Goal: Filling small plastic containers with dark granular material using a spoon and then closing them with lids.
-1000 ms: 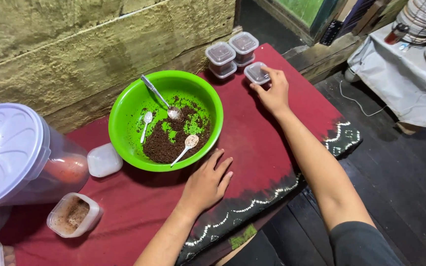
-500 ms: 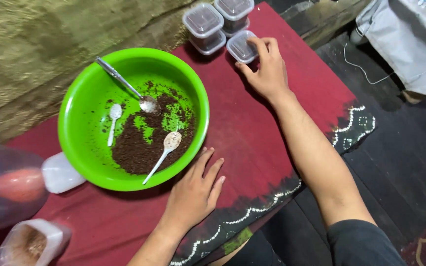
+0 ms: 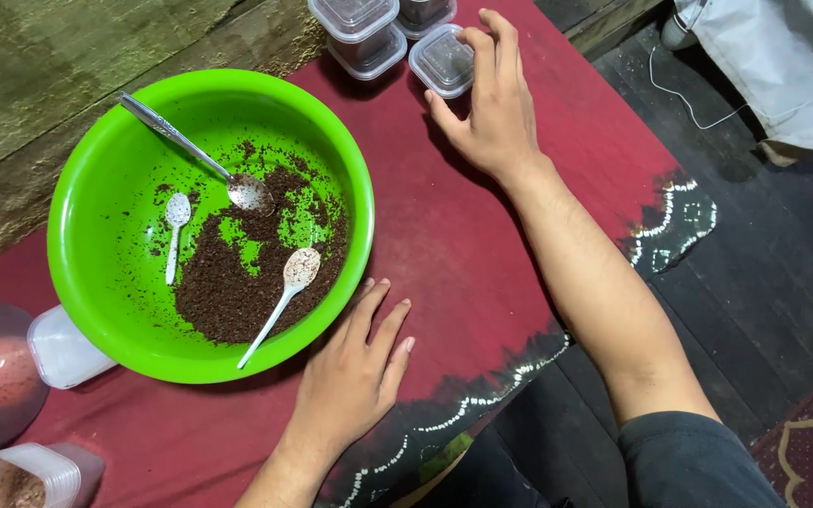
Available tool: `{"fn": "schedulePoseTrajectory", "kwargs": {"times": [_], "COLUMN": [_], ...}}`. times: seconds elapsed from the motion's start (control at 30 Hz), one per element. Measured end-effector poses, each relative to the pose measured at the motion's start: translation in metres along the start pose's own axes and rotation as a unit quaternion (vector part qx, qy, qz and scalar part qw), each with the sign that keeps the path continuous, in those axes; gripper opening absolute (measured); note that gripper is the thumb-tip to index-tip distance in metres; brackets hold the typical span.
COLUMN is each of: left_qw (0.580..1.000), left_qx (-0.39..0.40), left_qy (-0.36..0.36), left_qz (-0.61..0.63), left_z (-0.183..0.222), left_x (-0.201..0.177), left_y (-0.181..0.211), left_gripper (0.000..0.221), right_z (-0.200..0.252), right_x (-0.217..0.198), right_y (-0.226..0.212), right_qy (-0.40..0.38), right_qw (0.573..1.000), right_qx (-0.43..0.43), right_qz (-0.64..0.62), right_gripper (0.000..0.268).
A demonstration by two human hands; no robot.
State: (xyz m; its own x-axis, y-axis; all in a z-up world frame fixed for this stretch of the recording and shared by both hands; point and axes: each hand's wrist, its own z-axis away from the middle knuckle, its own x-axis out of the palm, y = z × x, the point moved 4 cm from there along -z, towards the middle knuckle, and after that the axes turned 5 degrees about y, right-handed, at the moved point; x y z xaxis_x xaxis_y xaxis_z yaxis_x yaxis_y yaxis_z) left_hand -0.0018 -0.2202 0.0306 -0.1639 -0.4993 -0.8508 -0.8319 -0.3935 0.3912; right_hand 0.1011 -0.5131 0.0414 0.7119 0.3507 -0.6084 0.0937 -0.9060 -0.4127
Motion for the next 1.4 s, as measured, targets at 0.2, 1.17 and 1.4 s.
{"fn": "schedulePoseTrajectory", "kwargs": {"times": [0.2, 1.17, 1.4], "left_qw": [1.000, 0.870, 0.836], "left_qx": [-0.011, 0.197, 0.087], "left_qy": [-0.010, 0.440, 0.536], "left_qz": [0.009, -0.102, -0.083], "left_z": [0.000, 0.048, 0.056], "left_x": [0.000, -0.099, -0.134], "left_y": [0.000, -0.001, -0.014], "left_gripper": [0.038, 0.024, 0.023], "right_z": [0.001, 0.024, 0.029], "right_x": [0.003, -0.007, 0.009], "right_y": [0.002, -0.020, -0.009], "right_qy": [-0.020, 0.116, 0.073], "right_qw": [0.999, 0.943, 0.921], "right_qx": [-0.030, -0.312, -0.368], "right_qz": [0.005, 0.011, 0.105], "right_gripper": [0.034, 0.016, 0.012]}}
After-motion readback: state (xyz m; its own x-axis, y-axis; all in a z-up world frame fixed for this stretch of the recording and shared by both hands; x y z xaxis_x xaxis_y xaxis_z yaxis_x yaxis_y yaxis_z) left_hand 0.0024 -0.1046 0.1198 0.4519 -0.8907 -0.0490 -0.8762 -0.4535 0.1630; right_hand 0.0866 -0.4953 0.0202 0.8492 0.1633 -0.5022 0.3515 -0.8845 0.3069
